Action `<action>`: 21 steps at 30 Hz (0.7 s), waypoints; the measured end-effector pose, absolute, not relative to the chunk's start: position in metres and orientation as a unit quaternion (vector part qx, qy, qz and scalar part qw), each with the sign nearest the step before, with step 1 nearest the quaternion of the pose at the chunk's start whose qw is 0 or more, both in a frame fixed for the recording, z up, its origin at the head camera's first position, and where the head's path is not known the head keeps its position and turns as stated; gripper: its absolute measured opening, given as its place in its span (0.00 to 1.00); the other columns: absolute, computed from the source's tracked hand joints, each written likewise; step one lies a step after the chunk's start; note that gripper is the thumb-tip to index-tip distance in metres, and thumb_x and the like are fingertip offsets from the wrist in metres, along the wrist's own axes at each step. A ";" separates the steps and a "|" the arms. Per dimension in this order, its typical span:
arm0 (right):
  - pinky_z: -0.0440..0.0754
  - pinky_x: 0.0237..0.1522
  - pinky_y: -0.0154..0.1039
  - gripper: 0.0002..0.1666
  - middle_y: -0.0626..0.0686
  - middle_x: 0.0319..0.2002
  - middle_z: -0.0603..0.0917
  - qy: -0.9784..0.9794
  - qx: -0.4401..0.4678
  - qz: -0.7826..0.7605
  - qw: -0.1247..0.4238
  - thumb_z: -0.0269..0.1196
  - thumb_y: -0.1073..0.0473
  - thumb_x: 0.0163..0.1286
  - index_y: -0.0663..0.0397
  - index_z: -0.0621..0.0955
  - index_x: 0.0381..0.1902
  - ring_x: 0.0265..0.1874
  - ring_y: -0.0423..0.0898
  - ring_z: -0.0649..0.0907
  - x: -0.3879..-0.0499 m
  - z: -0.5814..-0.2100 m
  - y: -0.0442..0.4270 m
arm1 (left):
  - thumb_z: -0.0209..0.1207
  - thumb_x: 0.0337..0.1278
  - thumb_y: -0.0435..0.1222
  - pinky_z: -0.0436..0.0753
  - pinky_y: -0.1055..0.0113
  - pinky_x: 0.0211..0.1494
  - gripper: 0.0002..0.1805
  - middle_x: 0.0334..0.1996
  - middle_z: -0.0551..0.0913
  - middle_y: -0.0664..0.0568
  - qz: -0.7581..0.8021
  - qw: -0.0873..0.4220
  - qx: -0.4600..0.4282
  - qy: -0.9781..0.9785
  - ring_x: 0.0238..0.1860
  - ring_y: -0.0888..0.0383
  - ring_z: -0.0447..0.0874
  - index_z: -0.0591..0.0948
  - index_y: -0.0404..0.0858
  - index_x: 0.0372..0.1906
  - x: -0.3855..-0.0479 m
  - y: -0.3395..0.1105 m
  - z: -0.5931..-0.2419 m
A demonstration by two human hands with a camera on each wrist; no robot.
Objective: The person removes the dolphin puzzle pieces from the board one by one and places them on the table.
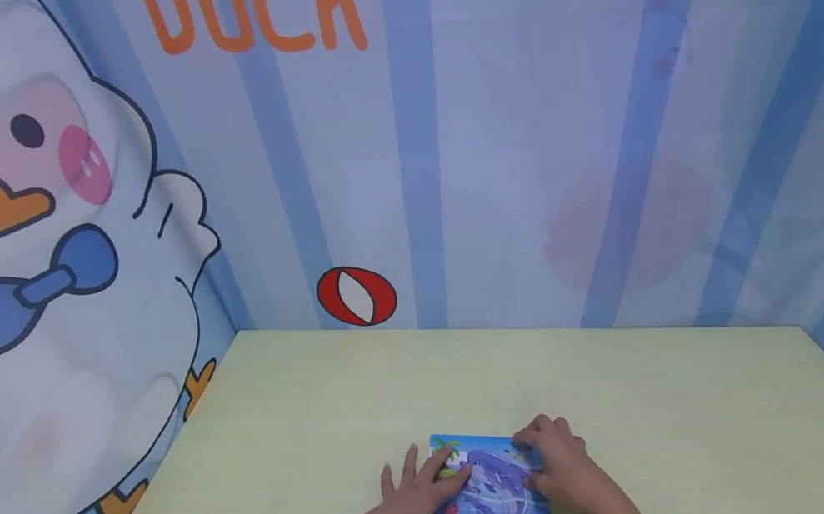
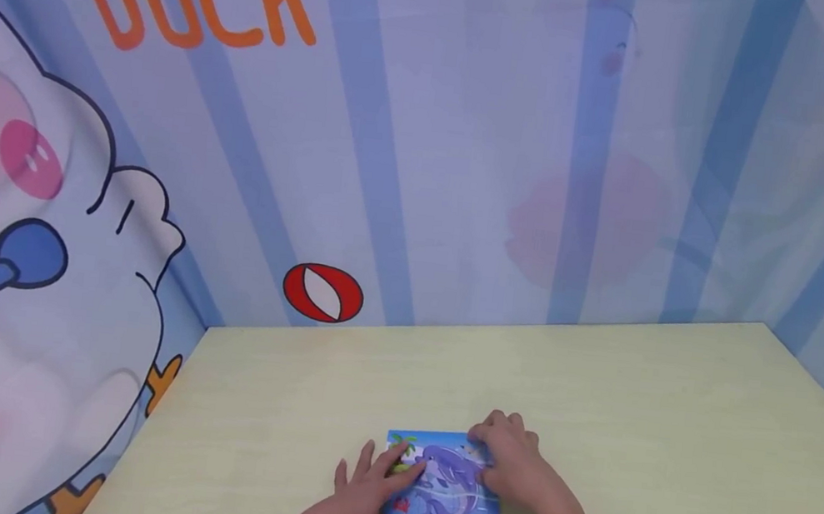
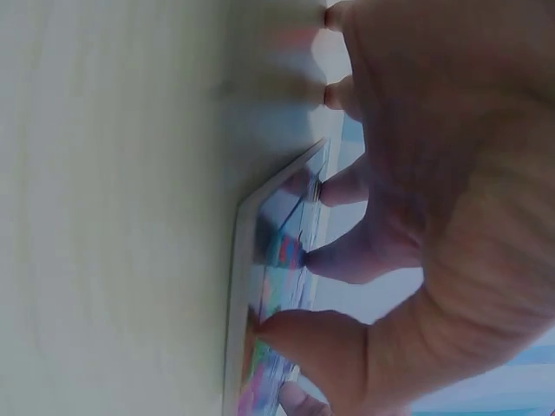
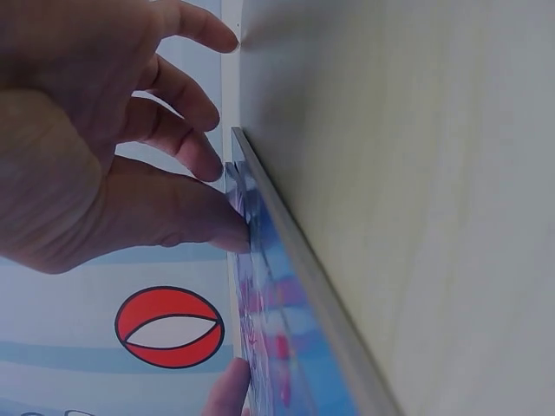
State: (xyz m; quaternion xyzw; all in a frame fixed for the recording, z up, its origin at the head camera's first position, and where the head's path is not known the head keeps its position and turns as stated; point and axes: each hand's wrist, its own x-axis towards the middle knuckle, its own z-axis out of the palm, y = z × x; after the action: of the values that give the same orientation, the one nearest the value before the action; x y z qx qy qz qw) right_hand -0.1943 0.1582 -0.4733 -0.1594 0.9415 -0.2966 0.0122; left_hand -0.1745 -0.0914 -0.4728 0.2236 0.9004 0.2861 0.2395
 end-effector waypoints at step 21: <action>0.74 0.49 0.57 0.23 0.49 0.42 0.81 0.948 -0.213 -0.237 -0.020 0.78 0.64 0.53 0.56 0.86 0.48 0.44 0.52 0.78 -0.197 -0.472 0.166 | 0.70 0.38 0.48 0.34 0.23 0.67 0.51 0.79 0.52 0.54 0.289 0.222 0.215 0.906 0.78 0.30 0.32 0.68 0.55 0.76 -0.176 -0.090 -0.481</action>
State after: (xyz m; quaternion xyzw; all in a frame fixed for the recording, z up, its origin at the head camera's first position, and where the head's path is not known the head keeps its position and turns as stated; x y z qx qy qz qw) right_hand -0.1973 0.1661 -0.4718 -0.2127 0.9478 -0.2368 -0.0203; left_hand -0.1756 -0.0902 -0.4808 0.2150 0.9059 0.2890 0.2225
